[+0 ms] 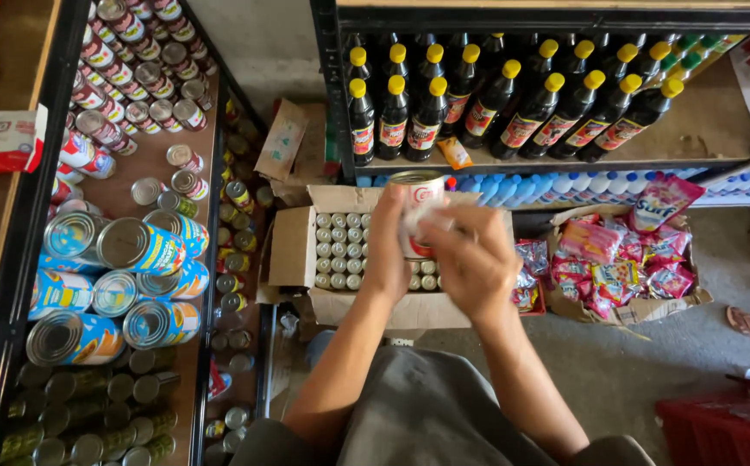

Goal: Wipe the tops of canned goods with a cloth and place them onto the store shelf.

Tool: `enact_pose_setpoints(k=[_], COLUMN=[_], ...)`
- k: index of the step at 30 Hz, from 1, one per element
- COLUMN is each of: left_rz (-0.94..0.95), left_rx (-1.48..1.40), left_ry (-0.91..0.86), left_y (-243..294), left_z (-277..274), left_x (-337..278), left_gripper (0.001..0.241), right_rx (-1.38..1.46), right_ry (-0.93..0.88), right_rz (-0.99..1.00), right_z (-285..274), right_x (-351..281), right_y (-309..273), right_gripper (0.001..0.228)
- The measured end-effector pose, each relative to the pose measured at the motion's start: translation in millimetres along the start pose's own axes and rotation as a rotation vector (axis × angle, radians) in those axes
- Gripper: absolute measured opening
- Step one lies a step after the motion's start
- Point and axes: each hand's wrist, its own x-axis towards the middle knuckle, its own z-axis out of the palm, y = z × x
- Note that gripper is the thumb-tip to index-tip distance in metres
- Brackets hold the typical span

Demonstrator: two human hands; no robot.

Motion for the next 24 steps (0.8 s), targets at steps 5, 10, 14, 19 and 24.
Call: enact_pose_setpoints(k=[5, 10, 14, 19, 24], left_rz=[-0.029, -0.097, -0.155, -0.187, -0.2], left_rx=[-0.049, -0.145, -0.163, -0.192, -0.223], left_ry=[-0.013, 0.068, 0.081, 0.065, 0.056], left_y=[10, 22, 29, 39, 12], left_z=[10, 16, 31, 48, 28], left_x=[5, 3, -2, -5, 1], left_gripper=[0.042, 0.034, 0.032, 0.035, 0.038], right_rx=[-0.024, 0.031, -0.002, -0.025, -0.057], right_ry=[0.057, 0.032, 0.031, 0.09, 0.056], right_rz=[-0.049, -0.047, -0.034, -0.037, -0.003], right_z=[4, 6, 0, -2, -3], right_x=[19, 9, 23, 22, 22], right_y=[-3, -10, -7, -8, -2], right_gripper=[0.012, 0.013, 0.011, 0.009, 0.01])
